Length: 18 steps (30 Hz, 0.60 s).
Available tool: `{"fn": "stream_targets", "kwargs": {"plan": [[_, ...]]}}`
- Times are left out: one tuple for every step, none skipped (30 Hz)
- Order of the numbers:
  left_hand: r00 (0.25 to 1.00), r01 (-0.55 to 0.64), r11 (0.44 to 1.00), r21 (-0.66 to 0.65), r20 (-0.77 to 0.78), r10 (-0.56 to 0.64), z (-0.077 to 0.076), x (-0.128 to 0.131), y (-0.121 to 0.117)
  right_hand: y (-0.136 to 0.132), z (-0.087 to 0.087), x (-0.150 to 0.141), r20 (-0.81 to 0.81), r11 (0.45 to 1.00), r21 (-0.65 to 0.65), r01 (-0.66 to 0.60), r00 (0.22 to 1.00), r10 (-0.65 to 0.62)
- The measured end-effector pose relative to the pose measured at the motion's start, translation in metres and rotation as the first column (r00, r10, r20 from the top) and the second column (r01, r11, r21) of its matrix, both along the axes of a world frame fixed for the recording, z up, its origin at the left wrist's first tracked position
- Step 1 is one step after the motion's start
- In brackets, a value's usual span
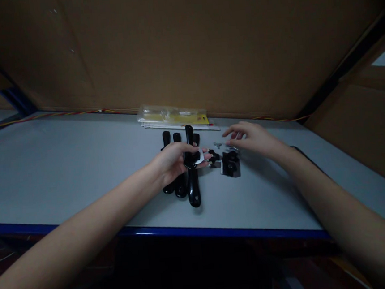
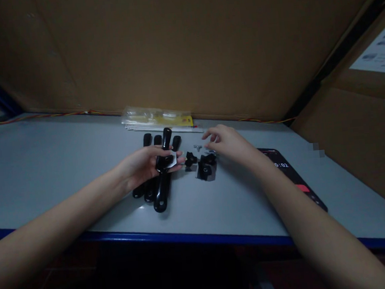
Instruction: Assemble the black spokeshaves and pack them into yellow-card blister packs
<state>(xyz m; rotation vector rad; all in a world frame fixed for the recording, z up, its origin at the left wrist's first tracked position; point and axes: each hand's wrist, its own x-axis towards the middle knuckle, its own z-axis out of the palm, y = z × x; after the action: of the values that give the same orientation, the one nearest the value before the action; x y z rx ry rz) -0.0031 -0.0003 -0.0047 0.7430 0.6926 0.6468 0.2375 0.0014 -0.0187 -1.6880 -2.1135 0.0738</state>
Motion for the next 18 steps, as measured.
{"fn": "stream_targets", "kwargs": {"plan": [[1.0, 0.005, 1.0, -0.025, 0.004, -0.005, 0.0, 0.0, 0.0, 0.001, -0.003, -0.004, 0.016, 0.999, 0.036, -0.029, 0.999, 0.029], [1.0, 0.011, 0.999, -0.043, 0.015, -0.01, 0.0, 0.0, 0.001, 0.002, -0.005, -0.008, 0.039, 0.996, 0.059, -0.059, 0.998, 0.057], [0.999, 0.015, 0.998, -0.053, 0.033, -0.013, 0.0, -0.001, 0.001, 0.002, -0.008, -0.012, 0.065, 0.994, 0.073, -0.086, 0.995, 0.082], [0.999, 0.019, 0.998, -0.057, 0.051, -0.016, 0.0, -0.001, 0.002, 0.003, -0.009, -0.015, 0.092, 0.991, 0.08, -0.108, 0.991, 0.1], [0.998, 0.025, 0.998, -0.058, 0.067, -0.021, 0.0, -0.001, 0.002, 0.003, -0.011, -0.017, 0.116, 0.989, 0.086, -0.12, 0.987, 0.109], [0.997, 0.032, 0.998, -0.057, 0.078, -0.027, 0.0, -0.002, 0.002, 0.004, -0.012, -0.019, 0.139, 0.988, 0.092, -0.122, 0.984, 0.108], [0.996, 0.04, 0.998, -0.057, 0.085, -0.035, -0.001, -0.002, 0.002, 0.004, -0.012, -0.02, 0.159, 0.988, 0.096, -0.12, 0.982, 0.104], [0.995, 0.049, 0.997, -0.058, 0.087, -0.044, -0.001, -0.002, 0.002, 0.004, -0.013, -0.021, 0.173, 0.988, 0.096, -0.118, 0.98, 0.1], [0.995, 0.054, 0.997, -0.06, 0.086, -0.049, -0.001, -0.002, 0.002, 0.004, -0.013, -0.023, 0.185, 0.989, 0.092, -0.116, 0.978, 0.097], [0.995, 0.055, 0.997, -0.062, 0.083, -0.05, -0.001, -0.001, 0.002, 0.004, -0.012, -0.024, 0.201, 0.99, 0.084, -0.117, 0.975, 0.098], [0.996, 0.055, 0.996, -0.065, 0.079, -0.05, -0.001, -0.001, 0.001, 0.004, -0.012, -0.025, 0.221, 0.99, 0.077, -0.119, 0.97, 0.1], [0.996, 0.057, 0.996, -0.067, 0.076, -0.052, -0.001, -0.001, 0.001, 0.003, -0.012, -0.027, 0.244, 0.99, 0.072, -0.12, 0.965, 0.099], [0.996, 0.058, 0.996, -0.065, 0.072, -0.053, -0.001, 0.0, 0.0, 0.003, -0.012, -0.028, 0.271, 0.99, 0.074, -0.119, 0.958, 0.095], [0.996, 0.057, 0.997, -0.06, 0.067, -0.053, -0.001, 0.0, 0.0, 0.002, -0.011, -0.03, 0.298, 0.99, 0.081, -0.116, 0.95, 0.087], [0.997, 0.057, 0.997, -0.049, 0.061, -0.054, -0.001, 0.0, -0.001, 0.002, -0.011, -0.031, 0.322, 0.989, 0.09, -0.114, 0.943, 0.079], [0.997, 0.058, 0.998, -0.035, 0.052, -0.056, -0.001, 0.001, -0.002, 0.002, -0.011, -0.032, 0.339, 0.989, 0.098, -0.11, 0.938, 0.071], [0.998, 0.056, 0.998, -0.017, 0.042, -0.056, -0.001, 0.001, -0.002, 0.001, -0.01, -0.033, 0.35, 0.989, 0.103, -0.103, 0.935, 0.061], [0.998, 0.053, 0.999, 0.0, 0.033, -0.053, -0.001, 0.001, -0.003, 0.001, -0.01, -0.033, 0.355, 0.989, 0.11, -0.095, 0.933, 0.05]]}}
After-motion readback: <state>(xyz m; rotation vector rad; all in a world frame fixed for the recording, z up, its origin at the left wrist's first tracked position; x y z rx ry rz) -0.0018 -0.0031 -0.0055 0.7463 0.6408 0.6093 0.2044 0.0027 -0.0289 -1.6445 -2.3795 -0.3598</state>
